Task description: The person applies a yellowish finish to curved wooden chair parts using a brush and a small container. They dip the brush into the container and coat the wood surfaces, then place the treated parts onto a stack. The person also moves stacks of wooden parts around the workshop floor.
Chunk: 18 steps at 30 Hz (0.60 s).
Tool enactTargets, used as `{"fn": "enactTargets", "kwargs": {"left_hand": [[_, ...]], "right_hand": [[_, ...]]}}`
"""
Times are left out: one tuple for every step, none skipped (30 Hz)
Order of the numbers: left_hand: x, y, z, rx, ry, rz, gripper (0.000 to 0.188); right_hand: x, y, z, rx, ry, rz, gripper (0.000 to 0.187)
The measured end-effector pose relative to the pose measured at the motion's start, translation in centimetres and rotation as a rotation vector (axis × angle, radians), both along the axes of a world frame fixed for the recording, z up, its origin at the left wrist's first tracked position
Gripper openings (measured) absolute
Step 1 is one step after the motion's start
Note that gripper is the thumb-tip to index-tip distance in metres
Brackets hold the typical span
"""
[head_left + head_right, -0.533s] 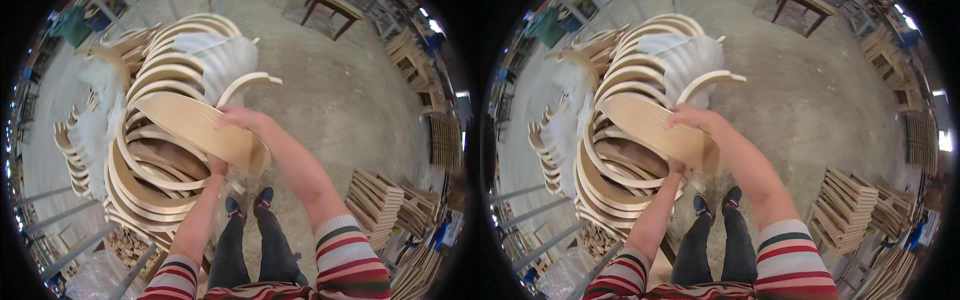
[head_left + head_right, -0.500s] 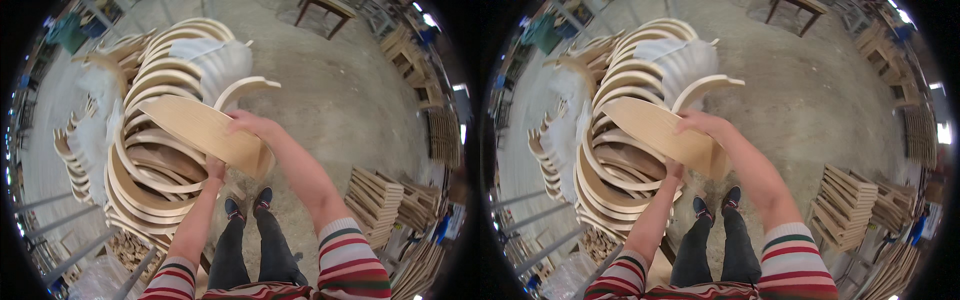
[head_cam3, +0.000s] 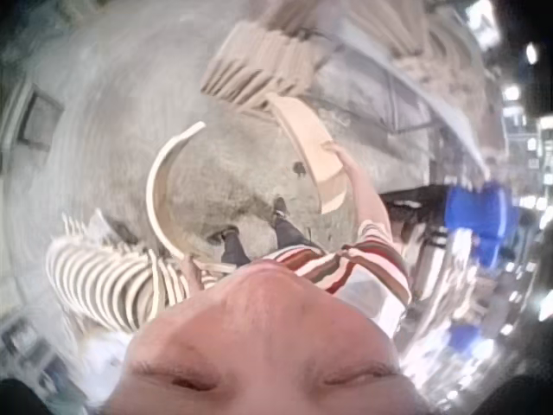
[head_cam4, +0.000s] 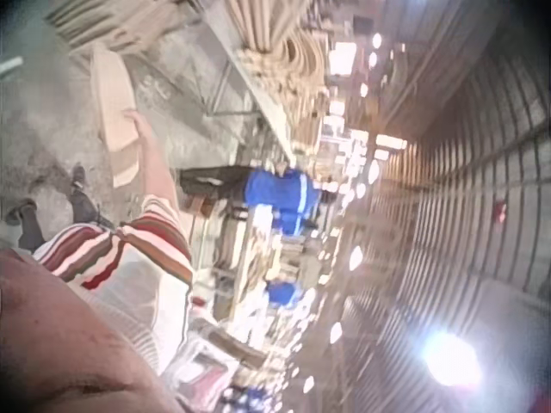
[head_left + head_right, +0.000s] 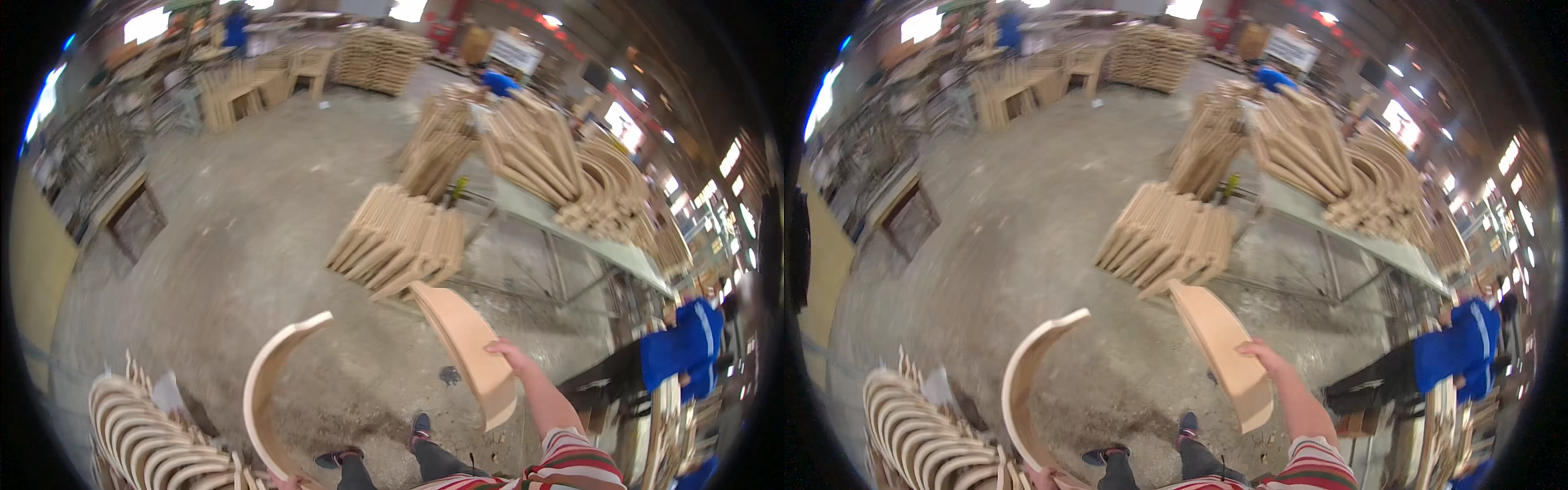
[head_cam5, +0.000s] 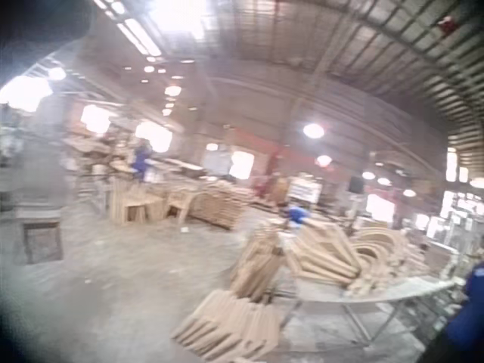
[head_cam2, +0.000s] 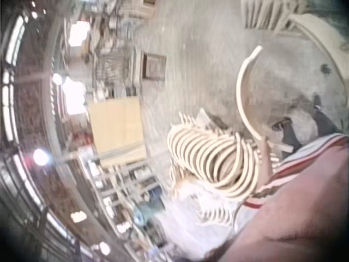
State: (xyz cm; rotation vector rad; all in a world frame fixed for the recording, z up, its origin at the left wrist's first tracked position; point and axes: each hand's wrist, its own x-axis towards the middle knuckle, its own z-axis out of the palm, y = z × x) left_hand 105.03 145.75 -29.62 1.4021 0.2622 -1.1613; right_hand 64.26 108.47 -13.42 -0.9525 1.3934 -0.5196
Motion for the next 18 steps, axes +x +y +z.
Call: {"fn": "enactTargets", "kwargs": {"left_hand": [[-0.1,-1.0,0.5,0.045,0.051,-0.148,0.043],[-0.7,-2.9,1.4,-0.076,-0.113,-0.095,0.052],[-1.8,-6.8,4.9,-0.202,-0.276,-0.033,0.065],[-4.6,-11.8,8.8,-0.346,-0.406,0.015,0.081],[-7.0,-15.5,10.8,-0.472,-0.383,-0.017,0.079],[-8.8,-18.6,13.0,-0.596,-0.38,-0.028,0.077],[-11.1,-22.0,15.3,-0.66,-0.396,-0.012,0.071],[-13.4,-25.0,18.2,-0.812,-0.28,0.001,0.071],[-17.3,-27.9,23.0,-1.026,-0.14,-0.037,0.072],[-21.7,-30.4,27.1,-1.228,0.034,-0.077,0.073],[-23.6,-33.7,28.4,-1.378,0.125,-0.274,0.072],[-26.0,-36.5,29.2,-1.516,0.232,-0.471,0.07],[-29.6,-38.6,30.5,-1.561,0.311,-0.588,0.067],[-32.8,-40.7,31.9,-1.612,0.386,-0.701,0.063],[-36.0,-42.4,33.2,-1.675,0.45,-0.816,0.06],[-38.8,-44.2,33.6,-1.764,0.621,-0.859,0.057],[-41.6,-46.1,33.7,-1.845,0.794,-0.898,0.055],[-43.7,-47.6,33.8,-1.904,0.969,-0.939,0.052]], "right_hand": [[-5.3,1.2,0.9,-0.029,-0.065,-0.096,0.048],[-9.5,2.5,1.8,-0.025,-0.137,-0.231,0.046],[-13.1,3.7,2.5,-0.015,-0.215,-0.354,0.044],[-18.2,5.2,3.6,-0.047,-0.267,-0.468,0.046],[-23.1,6.8,4.6,-0.082,-0.315,-0.579,0.049],[-26.6,7.4,4.9,-0.111,-0.383,-0.664,0.051],[-29.5,8.2,5.5,-0.184,-0.492,-0.708,0.052],[-31.9,9.1,5.9,-0.244,-0.599,-0.746,0.054],[-34.2,10.0,6.0,-0.308,-0.702,-0.791,0.055],[-37.3,11.0,6.0,-0.361,-0.75,-0.84,0.055],[-40.1,11.5,6.0,-0.414,-0.798,-0.885,0.056],[-43.3,12.4,6.0,-0.467,-0.837,-0.932,0.057],[-45.7,12.7,5.8,-0.521,-0.82,-0.998,0.06],[-47.6,12.8,5.8,-0.599,-0.826,-1.023,0.057],[-49.2,12.4,6.0,-0.654,-0.841,-1.085,0.054],[-50.5,11.7,6.3,-0.709,-0.859,-1.143,0.052],[-52.0,10.8,6.9,-0.738,-0.882,-1.142,0.051],[-53.1,10.1,7.2,-0.755,-0.909,-1.148,0.05]]}}
